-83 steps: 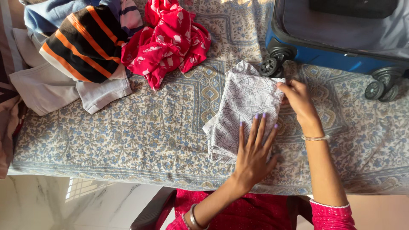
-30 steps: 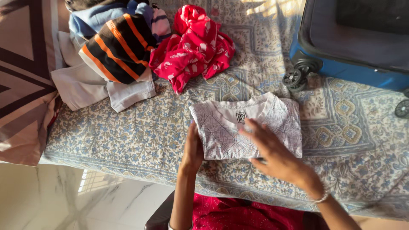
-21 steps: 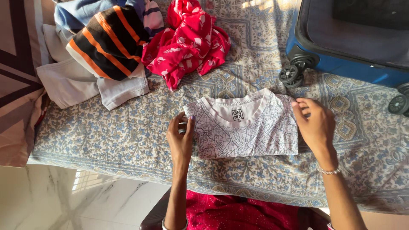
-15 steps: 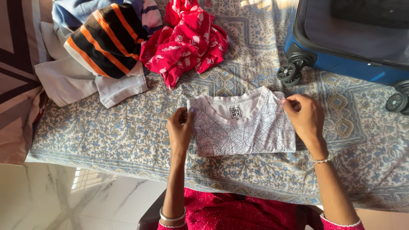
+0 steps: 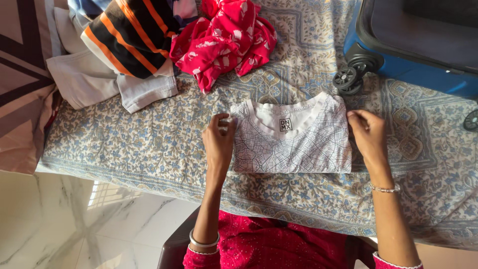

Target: The person folds a pair of black trousers, a patterned white shirt, and a red patterned top on a bed. The person places the folded trousers and shirt into an open suitcase.

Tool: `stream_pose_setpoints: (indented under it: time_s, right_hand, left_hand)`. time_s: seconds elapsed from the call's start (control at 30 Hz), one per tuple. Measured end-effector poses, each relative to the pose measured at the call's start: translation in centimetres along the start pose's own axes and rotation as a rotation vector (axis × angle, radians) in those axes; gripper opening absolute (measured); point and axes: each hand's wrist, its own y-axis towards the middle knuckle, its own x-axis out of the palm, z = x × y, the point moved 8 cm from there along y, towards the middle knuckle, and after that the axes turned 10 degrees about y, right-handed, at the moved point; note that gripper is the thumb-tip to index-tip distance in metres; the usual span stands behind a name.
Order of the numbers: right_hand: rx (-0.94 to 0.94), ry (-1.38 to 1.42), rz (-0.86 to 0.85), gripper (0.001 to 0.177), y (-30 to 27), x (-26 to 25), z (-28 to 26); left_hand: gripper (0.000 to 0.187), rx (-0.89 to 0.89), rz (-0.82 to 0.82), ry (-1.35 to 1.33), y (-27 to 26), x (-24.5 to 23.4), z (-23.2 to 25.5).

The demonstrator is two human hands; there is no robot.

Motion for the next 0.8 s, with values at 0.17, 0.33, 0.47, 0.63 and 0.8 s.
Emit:
stream_pose_setpoints:
  time_s: [0.17, 0.33, 0.47, 0.63, 0.8]
  right_hand:
    - [-0.009, -0.136, 0.031, 0.035, -0.7, -0.3, -0.3]
    - [0.013, -0.054, 0.015, 0.025, -0.8, 0.2, -0.7]
    - [-0.004, -0.026, -0.003, 0.018, -0.8, 0.5, -1.1]
    - [-0.010, -0.044, 0.009, 0.022, -0.9, 0.4, -0.3]
    - [-0.095, -0.358, 0.055, 0.043, -1.7, 0.7, -1.3]
  left_hand:
    - [0.032, 0.087, 0.122, 0.276, -0.9, -2.3, 3.3]
    - [0.027, 0.024, -0.063, 0.290, 1.2, 0.3, 2.8]
    - [0.021, 0.099, -0.104, 0.061, 2.4, 0.6, 1.6]
    - [0.030, -0.044, -0.387, -0.635, 1.6, 2.7, -1.4]
    - [0.041, -0.109, -0.169, -0.307, 1.4, 2.7, -1.8]
